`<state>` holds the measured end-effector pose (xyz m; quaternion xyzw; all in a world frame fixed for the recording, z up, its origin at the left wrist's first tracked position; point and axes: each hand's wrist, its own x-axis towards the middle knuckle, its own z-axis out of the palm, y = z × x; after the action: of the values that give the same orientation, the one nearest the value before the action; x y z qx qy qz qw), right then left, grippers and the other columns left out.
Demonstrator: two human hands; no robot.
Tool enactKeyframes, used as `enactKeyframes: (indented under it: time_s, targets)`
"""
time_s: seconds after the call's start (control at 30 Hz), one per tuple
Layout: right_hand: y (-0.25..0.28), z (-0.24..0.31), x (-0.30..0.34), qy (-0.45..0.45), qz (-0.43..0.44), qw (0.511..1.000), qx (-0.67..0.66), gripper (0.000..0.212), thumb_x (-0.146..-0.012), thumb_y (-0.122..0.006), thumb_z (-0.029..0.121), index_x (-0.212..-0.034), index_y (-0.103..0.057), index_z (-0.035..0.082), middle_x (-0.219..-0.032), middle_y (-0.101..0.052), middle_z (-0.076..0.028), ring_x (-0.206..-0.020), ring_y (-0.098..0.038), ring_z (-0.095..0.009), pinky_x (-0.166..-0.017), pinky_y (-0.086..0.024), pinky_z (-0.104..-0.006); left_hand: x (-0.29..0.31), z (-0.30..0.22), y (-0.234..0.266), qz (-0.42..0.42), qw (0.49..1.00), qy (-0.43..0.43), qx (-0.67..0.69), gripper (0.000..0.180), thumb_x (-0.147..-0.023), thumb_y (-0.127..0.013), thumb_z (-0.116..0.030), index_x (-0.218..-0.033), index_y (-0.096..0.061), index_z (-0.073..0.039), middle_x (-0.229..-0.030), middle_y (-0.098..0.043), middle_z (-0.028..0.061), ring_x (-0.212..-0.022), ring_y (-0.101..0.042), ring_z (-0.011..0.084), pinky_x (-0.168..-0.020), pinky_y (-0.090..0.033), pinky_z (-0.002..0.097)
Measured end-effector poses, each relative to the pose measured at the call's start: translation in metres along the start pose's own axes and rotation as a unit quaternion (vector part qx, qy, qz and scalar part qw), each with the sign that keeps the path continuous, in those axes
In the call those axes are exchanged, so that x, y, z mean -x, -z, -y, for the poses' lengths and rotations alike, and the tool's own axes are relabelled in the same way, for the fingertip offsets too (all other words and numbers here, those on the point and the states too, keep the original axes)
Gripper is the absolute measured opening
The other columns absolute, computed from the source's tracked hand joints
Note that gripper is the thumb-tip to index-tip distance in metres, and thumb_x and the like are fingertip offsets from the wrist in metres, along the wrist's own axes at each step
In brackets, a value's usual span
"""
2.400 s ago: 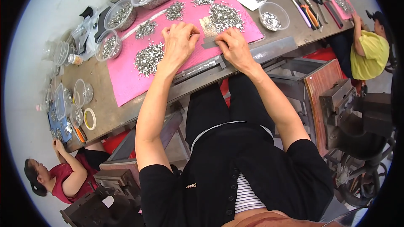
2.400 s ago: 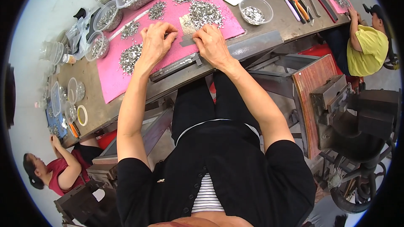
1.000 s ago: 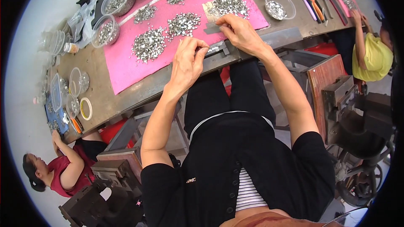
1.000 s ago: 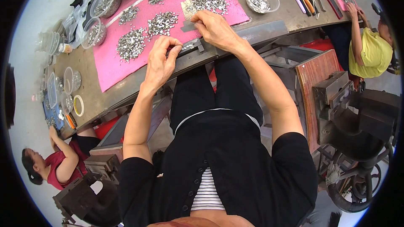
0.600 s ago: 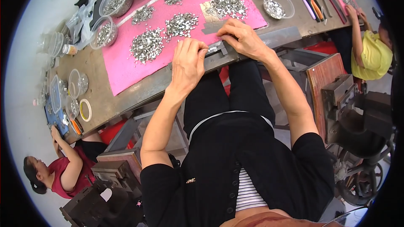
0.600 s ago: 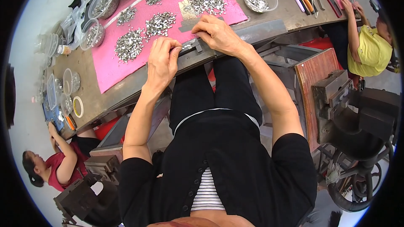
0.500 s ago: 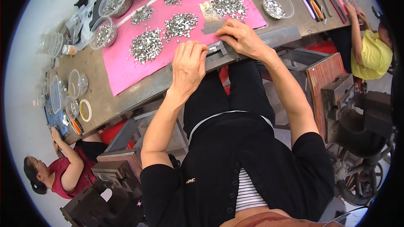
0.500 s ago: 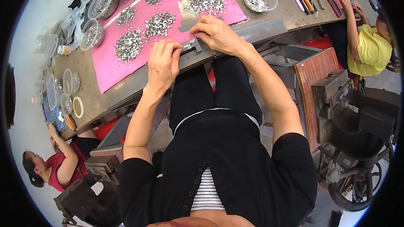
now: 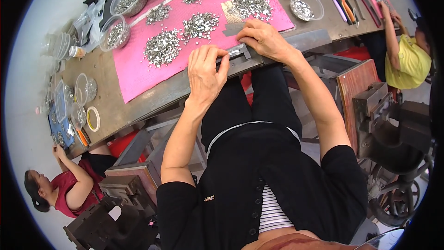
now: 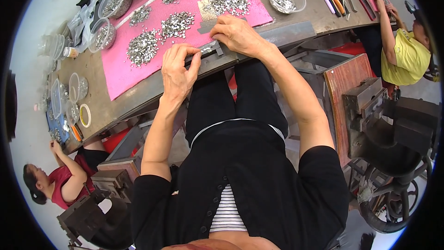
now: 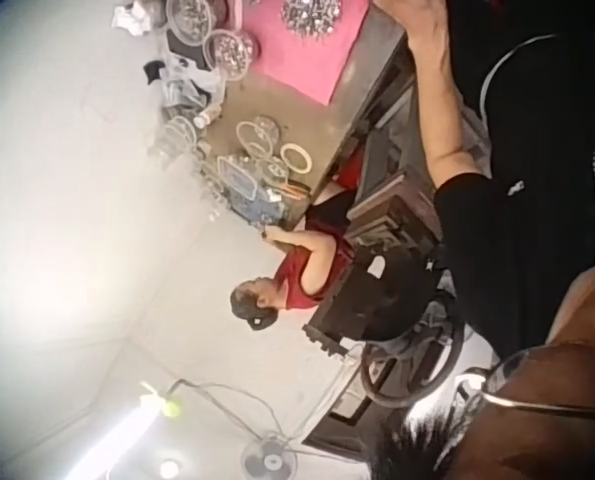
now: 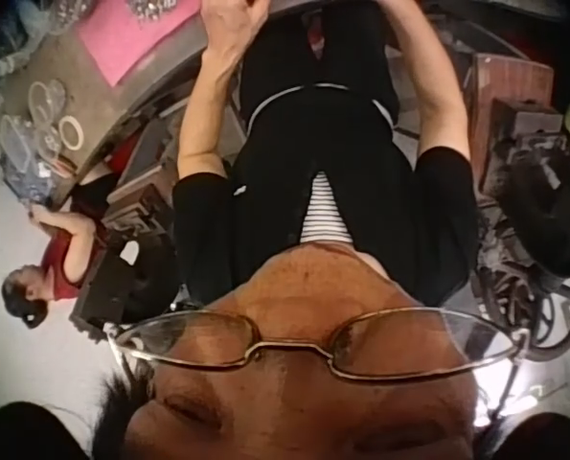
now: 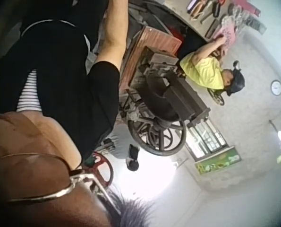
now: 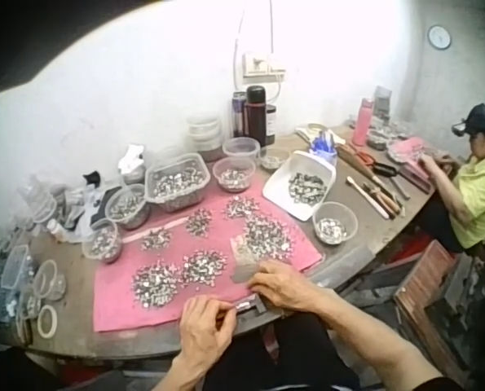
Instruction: Placing small metal components into a jig and using a manual hand press to assemble them.
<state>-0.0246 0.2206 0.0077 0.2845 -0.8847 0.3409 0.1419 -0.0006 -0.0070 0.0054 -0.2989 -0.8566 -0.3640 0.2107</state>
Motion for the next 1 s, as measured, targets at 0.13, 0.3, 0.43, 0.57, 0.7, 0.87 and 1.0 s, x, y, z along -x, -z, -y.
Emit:
enactKeyframes:
  time_s: [0.13,0.3,0.43,0.57,0.7,0.87,1.0]
  targets:
    - [0.004,-0.003,0.003,-0.029,-0.009,0.998,-0.049,0.011,-0.086,-0.071,0.005,-0.097,-0.072,0.003,-0.086,-0.062,-0.01,-0.085,-0.063,-0.028,-0.074,-0.052,-0.038,-0.002,-0.009,0.0,-0.005,1.0,0.006,-0.024,0.019,-0.08,-0.077,-0.011,-0.095,-0.067,-0.005,-0.091,-0.065,0.0087,-0.088,-0.061,0.0285,-0.083,-0.044,0.04]
    - [0.007,-0.005,0.002,-0.01,0.024,0.999,-0.034,0.014,-0.085,-0.071,0.006,-0.099,-0.073,0.005,-0.088,-0.062,-0.009,-0.086,-0.064,-0.027,-0.075,-0.052,-0.0374,0.0,-0.011,-0.006,-0.008,0.998,0.033,-0.047,0.023,-0.08,-0.079,-0.013,-0.097,-0.067,-0.005,-0.094,-0.066,0.0094,-0.091,-0.062,0.0291,-0.086,-0.043,0.0403]
    - [0.009,-0.01,0.001,-0.002,0.043,0.999,-0.018,0.014,-0.084,-0.072,0.007,-0.098,-0.074,0.007,-0.088,-0.062,-0.009,-0.087,-0.063,-0.027,-0.077,-0.052,-0.0378,0.005,-0.012,-0.001,-0.017,0.999,0.009,-0.038,0.029,-0.079,-0.079,-0.011,-0.105,-0.066,-0.004,-0.102,-0.065,0.0117,-0.097,-0.061,0.0304,-0.09,-0.043,0.0413]
    - [0.014,-0.019,-0.007,0.045,0.071,0.996,-0.003,0.015,-0.084,-0.073,0.006,-0.099,-0.074,0.007,-0.089,-0.06,-0.008,-0.086,-0.063,-0.026,-0.074,-0.051,-0.0368,0.012,-0.007,0.002,-0.016,0.999,0.0,-0.041,0.032,-0.081,-0.077,-0.008,-0.11,-0.066,-0.004,-0.107,-0.064,0.0131,-0.1,-0.06,0.0314,-0.091,-0.043,0.042]
    - [0.016,-0.021,-0.014,0.044,0.118,0.992,-0.009,0.014,-0.085,-0.073,0.007,-0.099,-0.074,0.007,-0.088,-0.06,-0.008,-0.087,-0.063,-0.026,-0.075,-0.051,-0.0375,0.017,-0.004,-0.002,-0.021,0.999,0.024,-0.01,0.033,-0.081,-0.074,-0.007,-0.113,-0.066,-0.005,-0.107,-0.062,0.0128,-0.101,-0.058,0.0325,-0.092,-0.043,0.0451]
    - [0.015,-0.022,-0.014,0.038,0.109,0.993,-0.018,0.013,-0.086,-0.071,0.006,-0.1,-0.073,0.006,-0.088,-0.061,-0.009,-0.085,-0.063,-0.026,-0.074,-0.051,-0.0371,0.018,-0.004,-0.005,-0.029,0.999,0.021,-0.014,0.032,-0.081,-0.074,-0.005,-0.111,-0.066,-0.005,-0.106,-0.063,0.0133,-0.099,-0.059,0.0328,-0.09,-0.044,0.0437]
    - [0.022,-0.024,-0.006,-0.013,0.015,0.996,-0.084,0.011,-0.089,-0.068,0.003,-0.099,-0.073,0.004,-0.092,-0.066,-0.009,-0.082,-0.065,-0.024,-0.072,-0.052,-0.0352,0.004,-0.006,0.005,-0.031,0.999,0.028,0.018,0.023,-0.082,-0.074,-0.007,-0.104,-0.067,-0.005,-0.097,-0.064,0.0101,-0.092,-0.06,0.0307,-0.087,-0.044,0.0422]
